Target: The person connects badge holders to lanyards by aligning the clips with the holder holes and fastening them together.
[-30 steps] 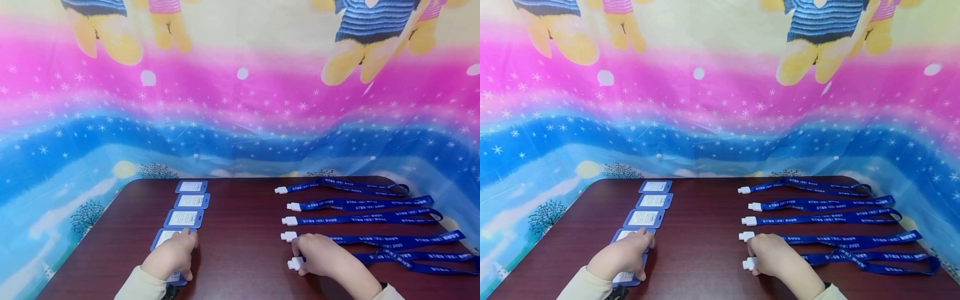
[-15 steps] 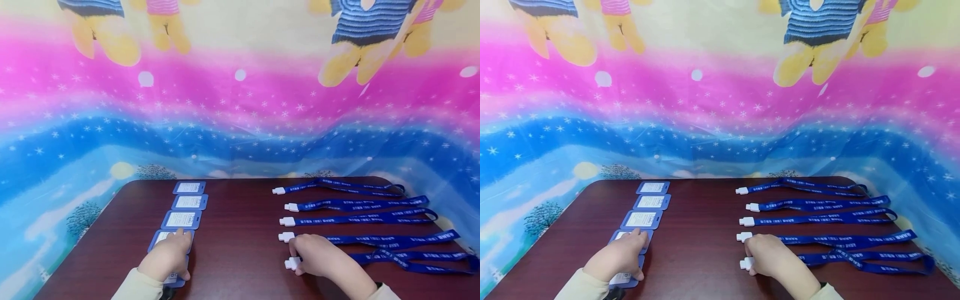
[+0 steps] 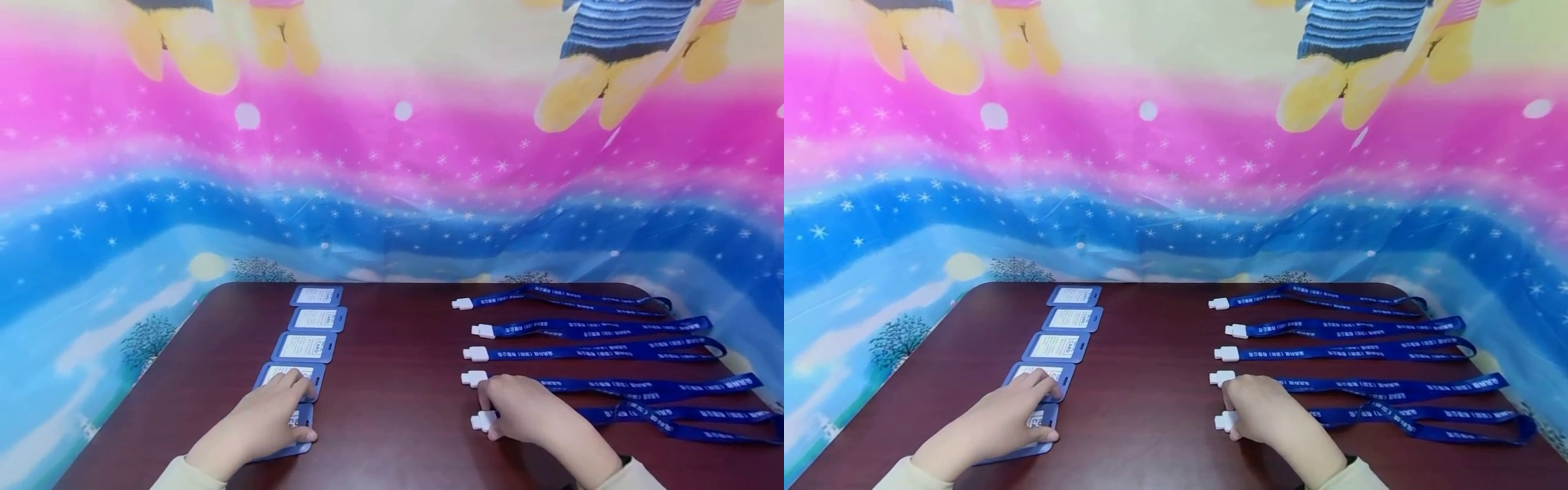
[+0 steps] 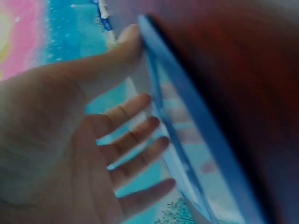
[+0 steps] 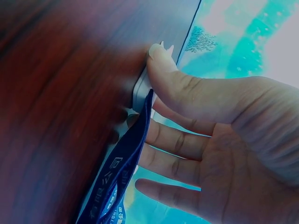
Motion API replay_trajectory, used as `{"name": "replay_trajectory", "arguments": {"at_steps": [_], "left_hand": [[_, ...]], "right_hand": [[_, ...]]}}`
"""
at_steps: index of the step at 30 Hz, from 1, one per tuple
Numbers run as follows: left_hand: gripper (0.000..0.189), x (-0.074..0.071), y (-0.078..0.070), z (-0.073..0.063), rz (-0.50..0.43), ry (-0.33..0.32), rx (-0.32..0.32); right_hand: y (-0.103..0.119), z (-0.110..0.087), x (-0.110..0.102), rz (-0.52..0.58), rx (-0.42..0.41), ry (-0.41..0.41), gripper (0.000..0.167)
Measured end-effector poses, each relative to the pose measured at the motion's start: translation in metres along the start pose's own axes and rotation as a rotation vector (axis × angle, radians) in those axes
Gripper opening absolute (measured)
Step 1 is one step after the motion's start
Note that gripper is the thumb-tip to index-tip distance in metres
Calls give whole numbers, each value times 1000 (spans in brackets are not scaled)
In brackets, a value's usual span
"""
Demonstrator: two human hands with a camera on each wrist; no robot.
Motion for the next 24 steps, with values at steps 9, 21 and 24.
{"name": "replay_trajectory", "arguments": {"at_steps": [9,21,24], "left_hand": [[59,-2,8,-12,-32,15,92],[62,0,-1,-12,-15,-16,108],[61,1,-9,-10,-8,-13,112]], "right_hand": [[0,-1,0,0,25,4,28],[1,-1,0,-19,-17,-19,28],[1,-1,0,-21,-27,-23,28]]}}
Point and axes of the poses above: each hand's wrist, its own z-axis towards the middle knuckle, its own x-axis out of the palm, y = z × x, the point moved 8 cm from there along z, towards the middle knuckle, and after that the axes turned 1 degree about -y, right-handed, at the moved point
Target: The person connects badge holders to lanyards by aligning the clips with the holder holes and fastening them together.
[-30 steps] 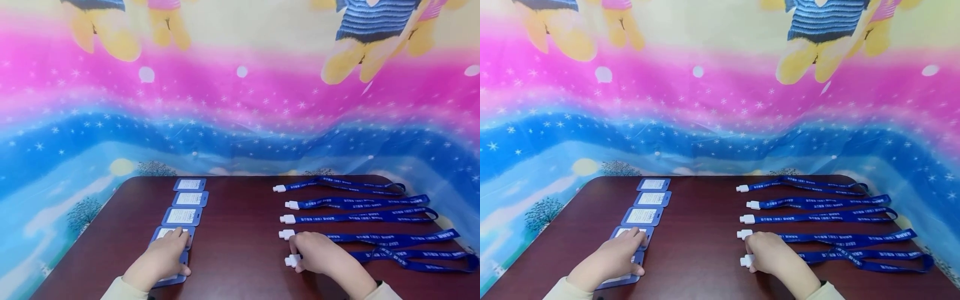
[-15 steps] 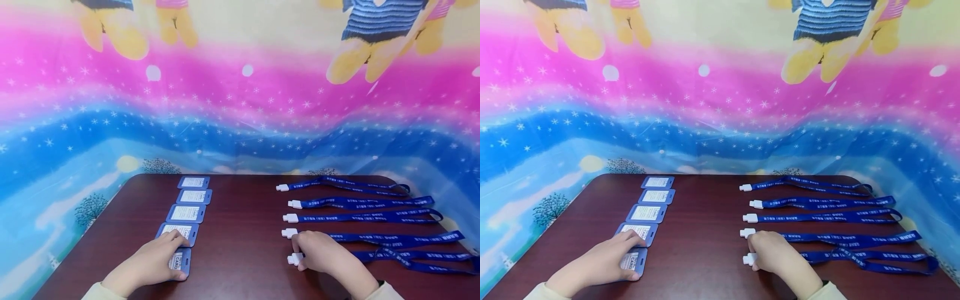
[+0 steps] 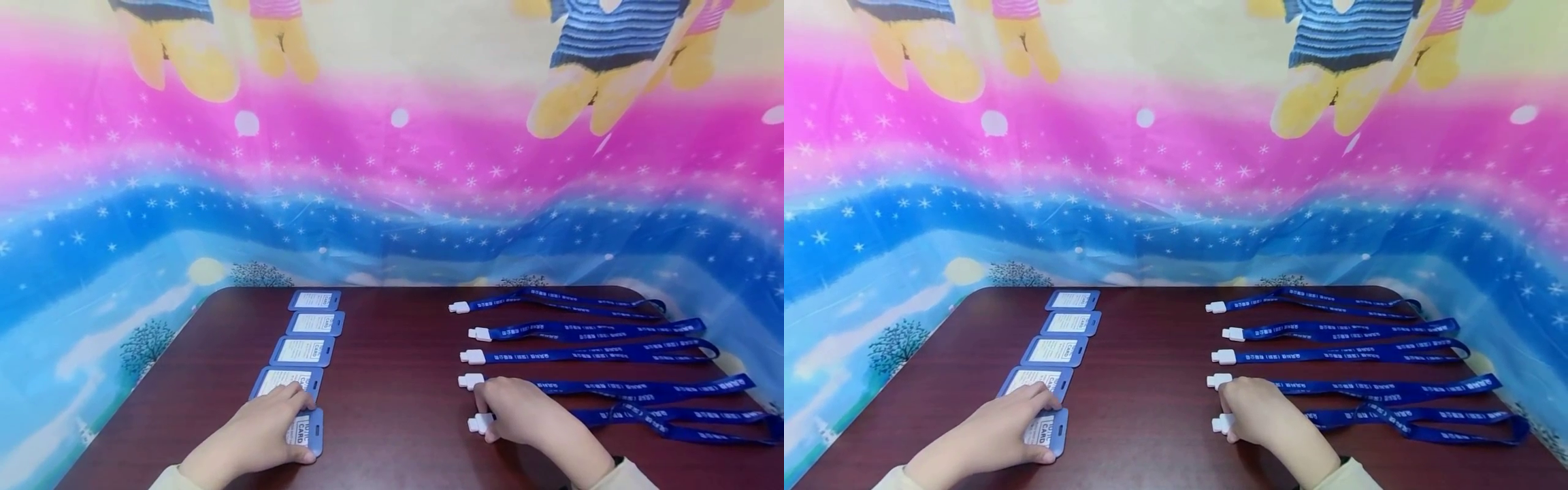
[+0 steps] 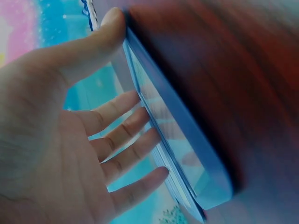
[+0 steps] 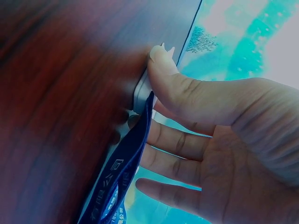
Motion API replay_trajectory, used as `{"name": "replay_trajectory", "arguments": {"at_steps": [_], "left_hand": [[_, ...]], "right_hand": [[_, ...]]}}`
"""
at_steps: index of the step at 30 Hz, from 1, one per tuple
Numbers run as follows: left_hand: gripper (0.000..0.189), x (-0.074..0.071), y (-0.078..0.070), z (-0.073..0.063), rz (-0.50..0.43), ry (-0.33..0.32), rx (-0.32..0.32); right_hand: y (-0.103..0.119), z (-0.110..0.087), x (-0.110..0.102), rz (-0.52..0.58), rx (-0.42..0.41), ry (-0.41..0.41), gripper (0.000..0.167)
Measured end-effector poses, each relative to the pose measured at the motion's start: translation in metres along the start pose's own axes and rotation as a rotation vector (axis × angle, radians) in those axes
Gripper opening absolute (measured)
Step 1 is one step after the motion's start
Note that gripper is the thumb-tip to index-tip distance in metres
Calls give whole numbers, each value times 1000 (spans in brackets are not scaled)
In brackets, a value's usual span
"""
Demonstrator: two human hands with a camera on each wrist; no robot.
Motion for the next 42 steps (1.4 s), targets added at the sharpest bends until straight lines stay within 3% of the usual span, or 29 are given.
{"name": "replay_trajectory", "arguments": {"at_steps": [8,18,24,34,42], "left_hand": [[57,4,-18,12,-6,4,38],[52,6,-16,13,-63,-11,-4],[53,7,-23,15,-92,40,-2],[57,4,-37,26,-23,20,47],[58,7,-39,28,16,5,77]], "right_hand": [[6,2,-1,-16,-14,-17,30],[21,7,-5,-20,-163,-83,24],[26,8,-4,7,-206,-101,20],[41,20,-6,-26,-223,-142,21],[72,37,0,-128,-240,-179,26]]}}
Point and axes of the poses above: each hand's wrist, its own z-axis towards the middle knuckle, its own x-axis out of the palm, y = z × x, the point moved 8 cm from there along z, towards the middle knuckle, and after that the axes turned 1 degree about -y, right-handed, at the moved point
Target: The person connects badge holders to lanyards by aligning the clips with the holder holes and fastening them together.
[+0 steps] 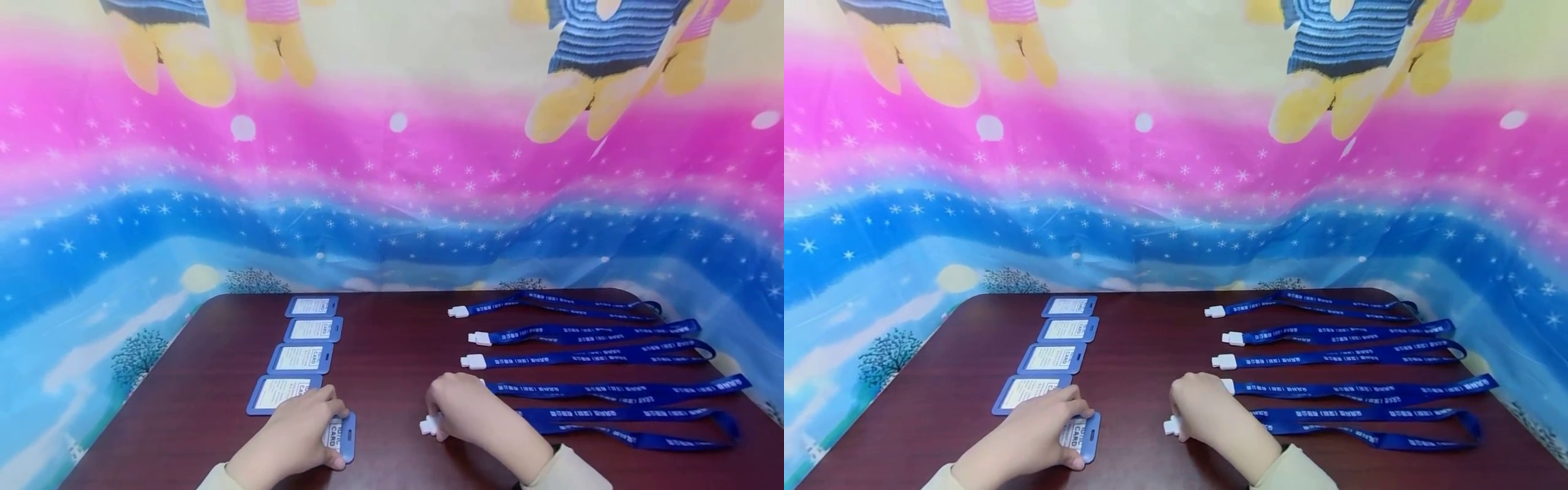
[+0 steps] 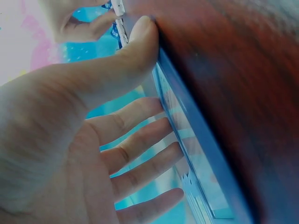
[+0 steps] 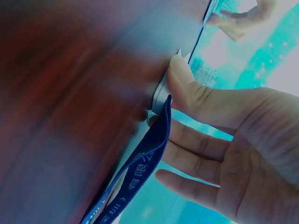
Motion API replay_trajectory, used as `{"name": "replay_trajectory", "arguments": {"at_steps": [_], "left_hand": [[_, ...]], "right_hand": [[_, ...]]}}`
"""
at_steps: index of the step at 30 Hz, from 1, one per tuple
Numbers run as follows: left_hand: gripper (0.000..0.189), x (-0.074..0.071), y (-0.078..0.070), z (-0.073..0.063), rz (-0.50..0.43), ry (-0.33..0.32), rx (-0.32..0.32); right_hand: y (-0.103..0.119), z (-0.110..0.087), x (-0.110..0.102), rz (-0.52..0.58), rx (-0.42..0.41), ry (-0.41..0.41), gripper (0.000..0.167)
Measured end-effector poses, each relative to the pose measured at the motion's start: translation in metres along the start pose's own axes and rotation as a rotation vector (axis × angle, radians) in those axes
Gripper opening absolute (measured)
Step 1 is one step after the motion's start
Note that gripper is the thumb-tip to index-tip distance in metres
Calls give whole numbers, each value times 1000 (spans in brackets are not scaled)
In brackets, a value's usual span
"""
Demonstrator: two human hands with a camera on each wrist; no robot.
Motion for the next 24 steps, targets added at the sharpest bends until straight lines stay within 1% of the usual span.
{"name": "replay_trajectory", "arguments": {"at_steps": [7,11,14,17,20,24], "left_hand": [[58,-1,0,-1,4,-18,-1],[57,0,0,-1,0,-21,-5],[57,1,0,0,-4,-18,-6],[57,1,0,0,-7,-18,-7],[57,0,0,0,-6,-24,-9],[56,-1,1,0,-15,-25,-14]], "right_hand": [[28,14,2,-166,-58,-76,30],[40,23,4,-248,-81,-97,32],[48,29,7,-282,-82,-91,31],[54,35,8,-292,-81,-79,30],[58,41,10,-239,-78,-53,28],[63,50,12,-138,-74,-10,26]]}}
Point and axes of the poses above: each hand's wrist, its own z-axis towards the middle knuckle, its own x-axis out of the palm, y = z × x, the point moved 8 cm from there along z, towards the middle knuckle, and after that the axes turned 1 degree about -y, right-handed, at the moved point
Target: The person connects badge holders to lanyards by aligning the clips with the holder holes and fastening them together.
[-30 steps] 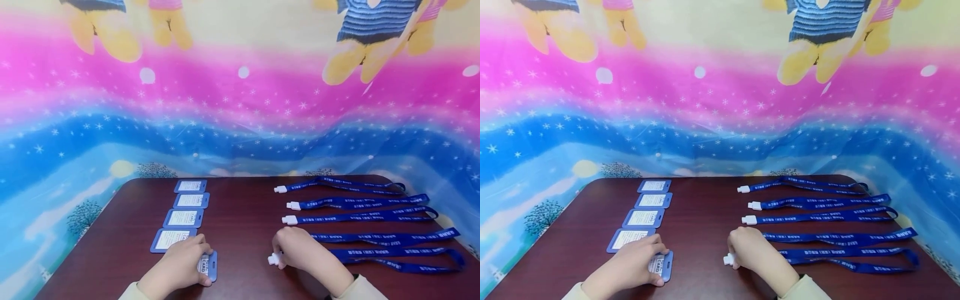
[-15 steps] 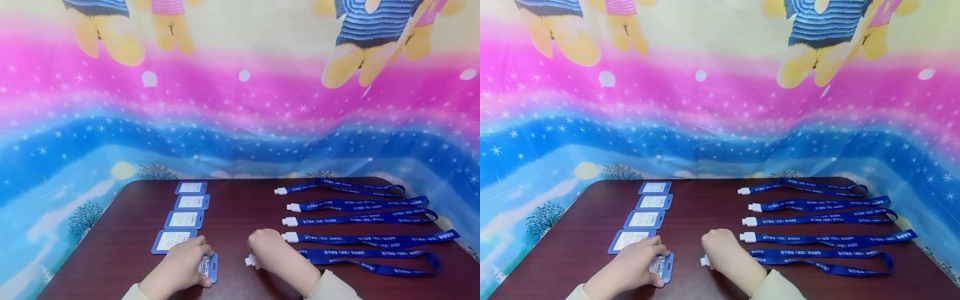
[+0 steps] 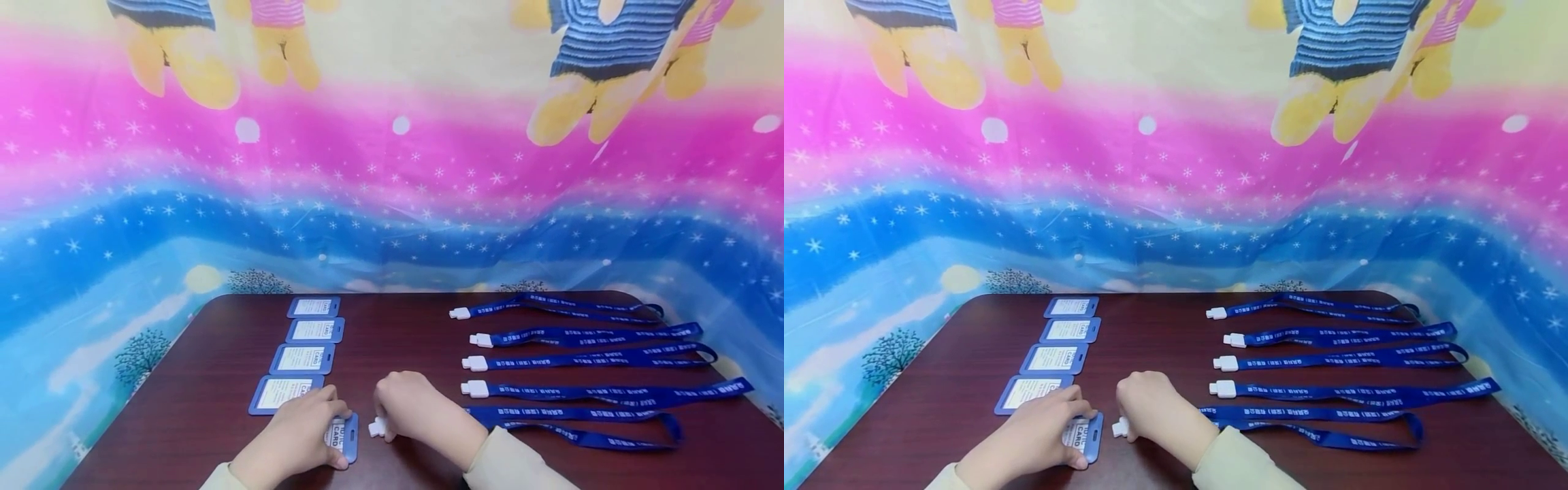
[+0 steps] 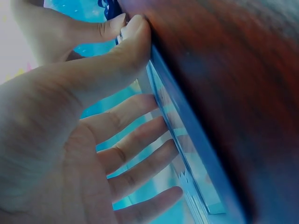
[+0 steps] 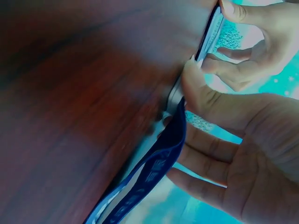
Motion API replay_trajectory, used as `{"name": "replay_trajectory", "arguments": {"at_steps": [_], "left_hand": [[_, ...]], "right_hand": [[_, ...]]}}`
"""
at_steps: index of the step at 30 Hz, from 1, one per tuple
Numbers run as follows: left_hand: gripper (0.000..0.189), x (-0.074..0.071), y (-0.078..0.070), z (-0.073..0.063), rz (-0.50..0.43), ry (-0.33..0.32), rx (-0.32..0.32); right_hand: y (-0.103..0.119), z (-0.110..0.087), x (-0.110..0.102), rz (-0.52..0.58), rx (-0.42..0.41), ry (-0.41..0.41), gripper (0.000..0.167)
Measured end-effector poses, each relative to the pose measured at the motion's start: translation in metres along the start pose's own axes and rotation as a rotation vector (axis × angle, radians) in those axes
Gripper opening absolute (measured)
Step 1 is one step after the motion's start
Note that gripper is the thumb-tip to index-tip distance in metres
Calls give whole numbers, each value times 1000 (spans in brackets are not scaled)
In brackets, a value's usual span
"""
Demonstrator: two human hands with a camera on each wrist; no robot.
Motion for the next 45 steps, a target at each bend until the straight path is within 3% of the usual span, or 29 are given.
{"name": "replay_trajectory", "arguments": {"at_steps": [7,15,22,29,34,45], "left_hand": [[55,2,0,-1,-33,24,-5],[53,7,-1,-6,-32,45,1],[55,9,-2,-10,-9,-1,71],[53,13,-6,-11,-43,-46,39],[50,14,-10,-13,-24,-85,23],[48,20,-10,-14,-16,-89,-1]], "right_hand": [[12,10,2,22,-1,21,26],[11,6,2,32,-30,9,25],[10,-3,4,49,-58,-77,20],[15,-9,6,52,-57,-166,21],[23,-13,5,-19,-31,-205,22],[37,-15,9,-260,-24,-211,23]]}}
Point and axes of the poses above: each hand's wrist, its own z-axis towards the middle knuckle, its own x-axis out of the palm, y = z × x, the point moved 8 cm from there along z, towards the middle knuckle, and after that the axes turned 1 degree about -y, right-handed, at the moved point
